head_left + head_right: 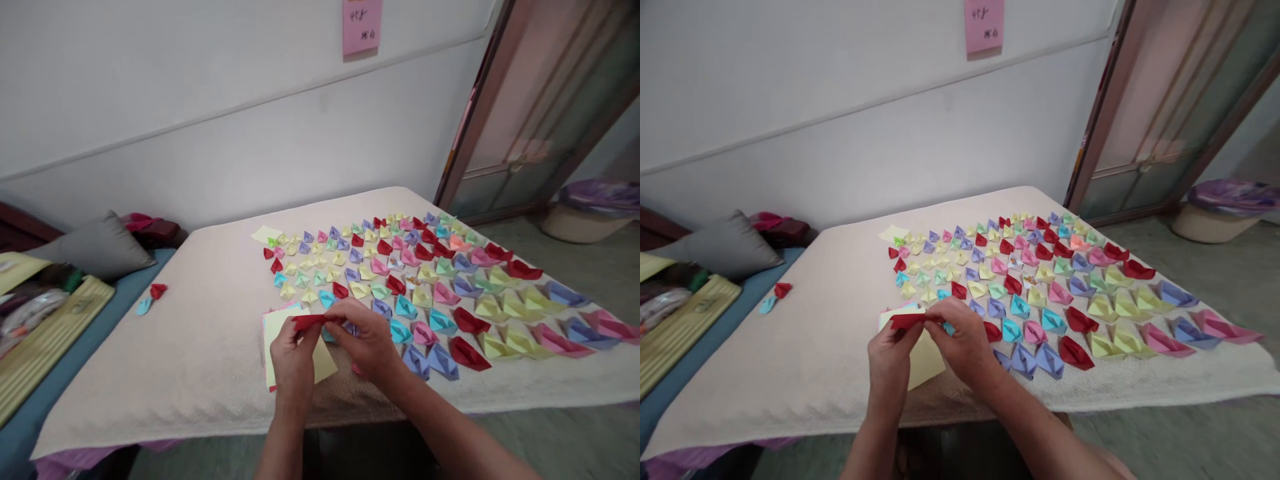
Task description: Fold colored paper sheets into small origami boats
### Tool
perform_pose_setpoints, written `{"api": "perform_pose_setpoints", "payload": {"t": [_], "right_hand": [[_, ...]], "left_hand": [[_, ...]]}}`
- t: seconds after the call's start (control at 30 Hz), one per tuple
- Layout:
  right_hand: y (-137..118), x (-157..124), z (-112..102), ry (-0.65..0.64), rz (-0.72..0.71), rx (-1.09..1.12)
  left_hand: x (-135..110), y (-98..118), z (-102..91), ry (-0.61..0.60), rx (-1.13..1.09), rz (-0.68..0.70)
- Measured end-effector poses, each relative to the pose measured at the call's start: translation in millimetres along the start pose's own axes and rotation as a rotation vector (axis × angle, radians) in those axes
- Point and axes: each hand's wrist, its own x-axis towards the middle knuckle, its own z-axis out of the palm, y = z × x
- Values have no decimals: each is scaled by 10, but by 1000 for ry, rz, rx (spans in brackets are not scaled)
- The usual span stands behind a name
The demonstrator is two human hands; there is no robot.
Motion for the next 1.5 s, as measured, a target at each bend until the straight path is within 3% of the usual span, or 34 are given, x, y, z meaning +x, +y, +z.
{"api": "perform_pose_setpoints", "payload": {"t": [0.37, 0.67, 0.93, 1.0, 1.2, 1.37, 1.5], "right_hand": [[34, -6, 1, -58, 36, -78], [51, -17, -6, -147, 71, -52], [51, 17, -27, -123, 111, 106], [62, 20, -29, -106, 179, 184], [150, -1, -20, 11, 555, 437], [227, 4, 2, 141, 448, 464], [218, -7, 36, 69, 486, 526]], "left_hand": [[-5, -78, -26, -97, 293, 188], [18, -87, -37, -140, 407, 219], [-18, -54, 23, -144, 530, 223], [-26, -44, 33, -136, 496, 215], [-50, 9, 29, -161, 217, 91], [-18, 29, 34, -214, 26, -19], [26, 16, 33, -222, -60, -75]]}}
